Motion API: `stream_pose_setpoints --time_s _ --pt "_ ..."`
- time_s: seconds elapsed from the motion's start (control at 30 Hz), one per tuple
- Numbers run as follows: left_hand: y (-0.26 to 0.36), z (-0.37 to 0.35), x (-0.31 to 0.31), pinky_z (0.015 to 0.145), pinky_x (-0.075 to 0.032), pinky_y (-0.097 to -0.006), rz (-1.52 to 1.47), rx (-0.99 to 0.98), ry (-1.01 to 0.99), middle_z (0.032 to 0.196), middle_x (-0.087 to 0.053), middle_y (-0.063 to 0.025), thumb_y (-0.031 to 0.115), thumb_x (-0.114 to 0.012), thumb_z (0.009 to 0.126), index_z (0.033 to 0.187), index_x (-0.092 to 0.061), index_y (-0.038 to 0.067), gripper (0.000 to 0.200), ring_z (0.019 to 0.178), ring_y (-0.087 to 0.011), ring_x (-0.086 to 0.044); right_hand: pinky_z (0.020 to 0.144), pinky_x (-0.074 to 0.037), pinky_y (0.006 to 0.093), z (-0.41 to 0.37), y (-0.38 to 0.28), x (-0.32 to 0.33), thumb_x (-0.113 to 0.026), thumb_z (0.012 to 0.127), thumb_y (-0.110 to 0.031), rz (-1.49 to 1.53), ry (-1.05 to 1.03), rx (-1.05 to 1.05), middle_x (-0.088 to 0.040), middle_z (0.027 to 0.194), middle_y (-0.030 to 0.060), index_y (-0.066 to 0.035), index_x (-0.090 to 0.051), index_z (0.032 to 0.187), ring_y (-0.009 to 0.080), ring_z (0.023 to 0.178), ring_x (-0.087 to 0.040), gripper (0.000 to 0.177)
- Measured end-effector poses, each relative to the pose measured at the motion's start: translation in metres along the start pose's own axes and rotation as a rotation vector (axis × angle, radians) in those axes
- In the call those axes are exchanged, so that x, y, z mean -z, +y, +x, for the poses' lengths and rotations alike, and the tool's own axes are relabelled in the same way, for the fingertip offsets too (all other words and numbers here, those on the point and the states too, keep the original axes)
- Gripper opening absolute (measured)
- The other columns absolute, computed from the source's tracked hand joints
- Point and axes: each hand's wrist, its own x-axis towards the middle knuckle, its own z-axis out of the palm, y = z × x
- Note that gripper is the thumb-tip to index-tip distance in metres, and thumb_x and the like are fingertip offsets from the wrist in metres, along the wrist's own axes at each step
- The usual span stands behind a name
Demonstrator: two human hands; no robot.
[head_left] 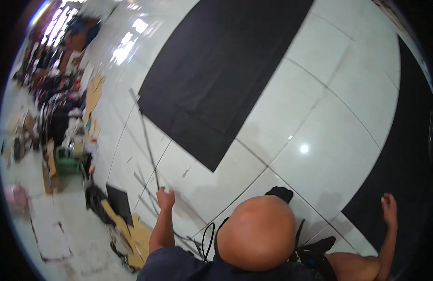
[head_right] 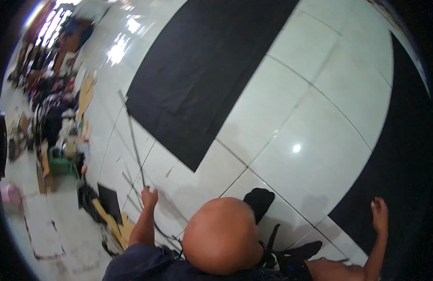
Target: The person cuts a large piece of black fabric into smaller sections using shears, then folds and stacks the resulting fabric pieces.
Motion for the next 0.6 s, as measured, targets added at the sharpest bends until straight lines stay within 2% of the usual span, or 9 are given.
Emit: stream_pose_setpoints --time_s 0.03,0.07,0.13,0.2,0.27,0.33,0.4,0.47,0.6 --pt "0.043 0.022 0.002 0.092 -0.051 -0.0440 -0.117 -0.194 0.042 0.114 -0.063 -0.0235 0.025 -0.069 0.085 0.120 -0.060 -0.002 0.045 0.105 -0.0382 -0.063 0.098 -0.048 0.0365 -0.003 0.011 0.001 -0.062 0.099 -0.024 0.036 0.030 0.056 -0.065 0.119 0.0163 0.002 -0.058 0.126 0.0253 0.110 -0.063 0.037" --pt "0.090 0.035 0.002 0.090 -0.052 -0.0409 -0.244 -0.403 0.059 0.111 -0.064 -0.0191 0.021 -0.068 0.087 0.121 -0.059 -0.001 0.041 0.102 -0.0321 -0.064 0.100 -0.047 0.0368 -0.013 -0.012 0.007 -0.064 0.098 -0.023 0.059 0.016 -0.053 -0.065 0.123 0.0167 0.000 -0.059 0.127 0.0256 0.115 -0.062 0.038" --pt "0.189 0.045 0.014 0.081 -0.052 -0.0319 -0.631 -0.621 -0.089 0.105 -0.065 -0.0138 0.014 -0.066 0.092 0.119 -0.060 -0.002 0.032 0.090 -0.0204 -0.064 0.099 -0.050 0.0369 -0.035 -0.029 0.014 -0.066 0.095 -0.023 -0.017 0.037 -0.088 -0.065 0.126 0.0177 -0.002 -0.059 0.129 0.0272 0.117 -0.063 0.041" --pt "0.295 0.043 0.026 0.076 -0.050 -0.0263 -0.784 -0.801 -0.243 0.098 -0.065 -0.0088 0.014 -0.065 0.094 0.114 -0.062 -0.003 0.026 0.085 -0.0139 -0.061 0.088 -0.053 0.0376 -0.051 -0.018 0.018 -0.072 0.090 -0.026 -0.121 0.037 -0.094 -0.068 0.113 0.0169 -0.002 -0.060 0.126 0.0267 0.103 -0.067 0.045" --pt "0.393 -0.002 0.058 0.076 -0.051 -0.0276 -0.694 -1.015 -0.416 0.094 -0.065 -0.0083 0.013 -0.065 0.093 0.112 -0.062 -0.003 0.025 0.085 -0.0134 -0.061 0.081 -0.055 0.0405 -0.065 0.025 -0.001 -0.076 0.085 -0.025 -0.011 0.088 -0.009 -0.069 0.100 0.0138 -0.006 -0.061 0.123 0.0299 0.094 -0.068 0.045" --pt "0.480 -0.051 0.064 0.075 -0.051 -0.0301 -0.551 -1.258 -0.458 0.094 -0.066 -0.0099 0.013 -0.066 0.092 0.111 -0.064 -0.003 0.025 0.084 -0.0155 -0.063 0.085 -0.054 0.0423 -0.078 0.030 -0.017 -0.076 0.082 -0.021 -0.124 0.001 -0.133 -0.068 0.104 0.0136 -0.008 -0.058 0.128 0.0319 0.100 -0.067 0.051" --pt "0.545 -0.122 0.081 0.075 -0.053 -0.0319 -0.372 -1.444 -0.659 0.099 -0.068 -0.0164 0.016 -0.067 0.091 0.115 -0.064 -0.003 0.031 0.085 -0.0227 -0.067 0.091 -0.052 0.0460 -0.087 0.065 -0.058 -0.076 0.078 -0.015 -0.302 -0.028 -0.101 -0.061 0.124 0.0171 -0.012 -0.052 0.137 0.0346 0.114 -0.061 0.064" --pt "0.593 -0.192 0.080 0.082 -0.055 -0.0378 -0.043 -1.729 -0.651 0.110 -0.066 -0.0180 0.025 -0.071 0.089 0.116 -0.064 0.002 0.036 0.094 -0.0280 -0.068 0.096 -0.049 0.0480 -0.102 0.084 -0.100 -0.072 0.077 -0.010 -0.404 0.074 -0.087 -0.051 0.139 0.0196 -0.015 -0.047 0.143 0.0374 0.123 -0.054 0.071" --pt "0.643 -0.328 0.051 0.093 -0.051 -0.0423 0.268 -2.028 -0.635 0.113 -0.067 -0.0176 0.033 -0.071 0.086 0.116 -0.065 0.005 0.042 0.106 -0.0338 -0.064 0.096 -0.049 0.0483 -0.099 0.116 -0.140 -0.062 0.081 -0.005 -0.489 0.340 0.051 -0.051 0.135 0.0197 -0.011 -0.050 0.140 0.0374 0.122 -0.054 0.061"
